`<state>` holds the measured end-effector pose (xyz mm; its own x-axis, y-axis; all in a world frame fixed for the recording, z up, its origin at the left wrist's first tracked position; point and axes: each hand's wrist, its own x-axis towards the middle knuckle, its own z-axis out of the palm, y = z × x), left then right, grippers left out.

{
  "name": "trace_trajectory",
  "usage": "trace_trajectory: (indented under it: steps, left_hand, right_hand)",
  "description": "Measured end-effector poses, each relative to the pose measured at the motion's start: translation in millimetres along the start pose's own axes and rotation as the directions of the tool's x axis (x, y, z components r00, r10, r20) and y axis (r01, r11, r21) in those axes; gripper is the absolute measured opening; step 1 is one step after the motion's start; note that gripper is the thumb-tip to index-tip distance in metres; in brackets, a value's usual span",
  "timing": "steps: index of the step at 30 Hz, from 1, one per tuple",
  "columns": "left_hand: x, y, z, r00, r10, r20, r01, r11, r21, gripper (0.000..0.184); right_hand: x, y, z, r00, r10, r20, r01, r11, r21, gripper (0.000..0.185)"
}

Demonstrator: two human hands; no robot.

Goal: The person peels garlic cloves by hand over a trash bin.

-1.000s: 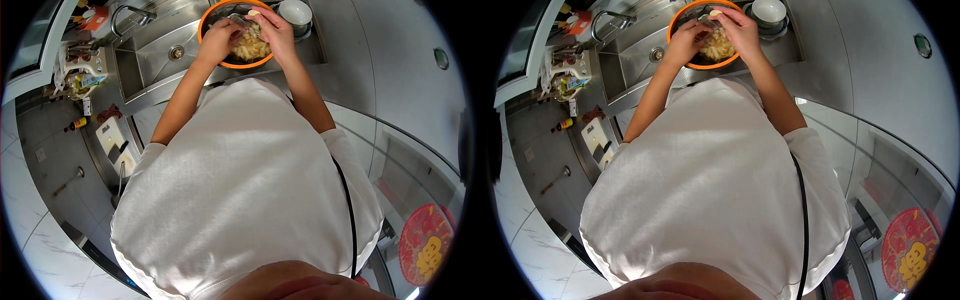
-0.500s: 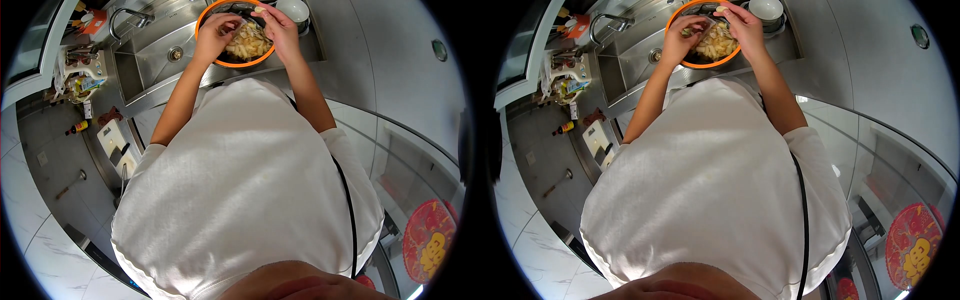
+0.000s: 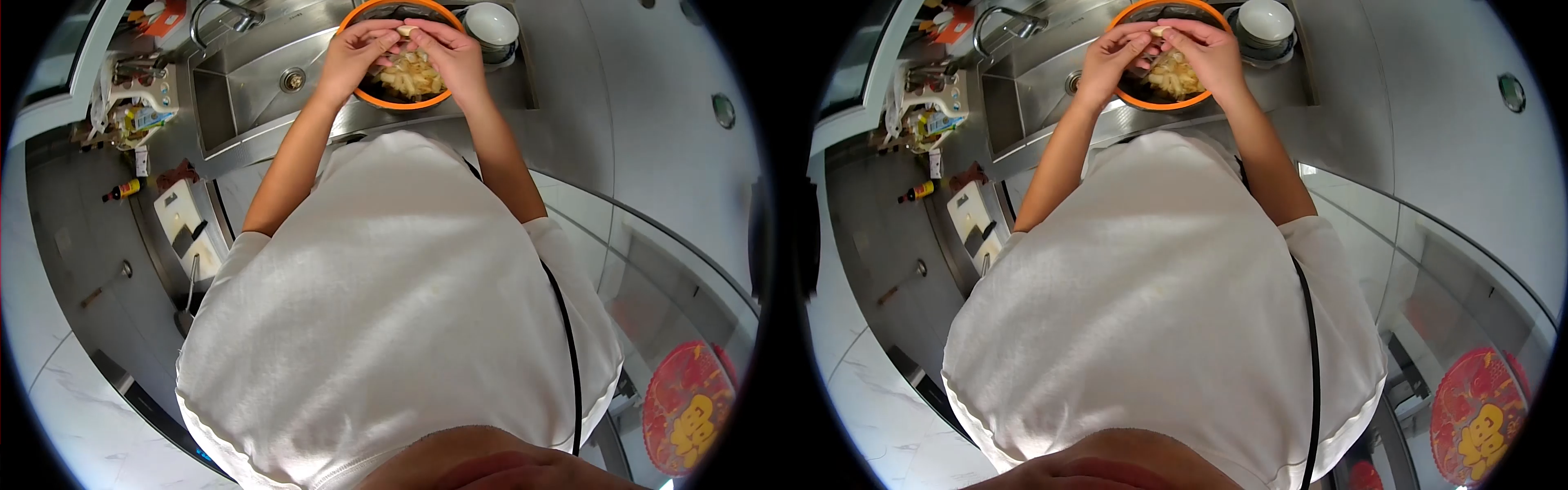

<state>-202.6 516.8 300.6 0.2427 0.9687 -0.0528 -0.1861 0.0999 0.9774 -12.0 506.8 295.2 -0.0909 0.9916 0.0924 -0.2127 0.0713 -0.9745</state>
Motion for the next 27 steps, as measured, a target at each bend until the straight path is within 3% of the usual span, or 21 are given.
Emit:
trace_trajectory:
  steps: [1,4,6,8,10,12,16,19,22,24,26,27]
  left_hand:
    - [-5,2,-2,1.0,-0.019,0.019,0.021,0.993,-0.117,0.026]
    - [-21,1,-23,0.993,-0.078,-0.086,0.055,0.97,-0.238,0.027]
    - [-37,10,-45,0.986,-0.103,-0.127,0.064,0.958,-0.28,0.027]
    - [-60,14,-73,0.966,-0.137,-0.219,0.059,0.943,-0.326,0.026]
    - [-88,11,-111,0.937,-0.142,-0.318,0.021,0.935,-0.355,0.027]
    - [-119,-4,-156,0.846,-0.178,-0.503,-0.031,0.925,-0.378,0.028]
    - [-199,-46,-256,0.667,-0.323,-0.671,-0.084,0.863,-0.499,0.03]
    - [-271,-76,-338,0.556,-0.384,-0.738,-0.125,0.839,-0.53,0.028]
    - [-339,-96,-409,0.408,-0.377,-0.832,-0.199,0.852,-0.484,0.017]
    - [-375,-106,-457,0.303,-0.354,-0.885,-0.152,0.899,-0.412,0.015]
    - [-398,-113,-500,0.138,-0.356,-0.924,-0.059,0.929,-0.366,0.015]
    - [-410,-117,-513,0.127,-0.362,-0.923,-0.067,0.926,-0.372,0.015]
  right_hand:
    - [3,7,5,0.998,-0.036,0.056,0.035,0.999,0.01,0.026]
    - [8,4,29,0.98,-0.091,0.179,0.104,0.992,-0.065,0.025]
    - [9,7,55,0.978,-0.044,0.204,0.062,0.995,-0.084,0.03]
    - [5,2,83,0.961,0.172,0.219,-0.169,0.985,-0.033,0.031]
    - [2,9,120,0.918,0.262,0.298,-0.322,0.931,0.172,0.033]
    - [1,35,164,0.867,0.305,0.394,-0.418,0.875,0.244,0.035]
    - [-20,78,267,0.805,0.333,0.491,-0.426,0.901,0.087,0.035]
    - [-39,101,348,0.646,0.498,0.578,-0.65,0.757,0.074,0.039]
    - [-63,138,427,0.534,0.551,0.641,-0.719,0.695,0.0,0.04]
    - [-77,156,473,0.501,0.548,0.67,-0.715,0.698,-0.036,0.044]
    - [-88,160,511,0.411,0.555,0.723,-0.747,0.66,-0.082,0.049]
    - [-91,163,527,0.399,0.561,0.726,-0.748,0.657,-0.096,0.049]
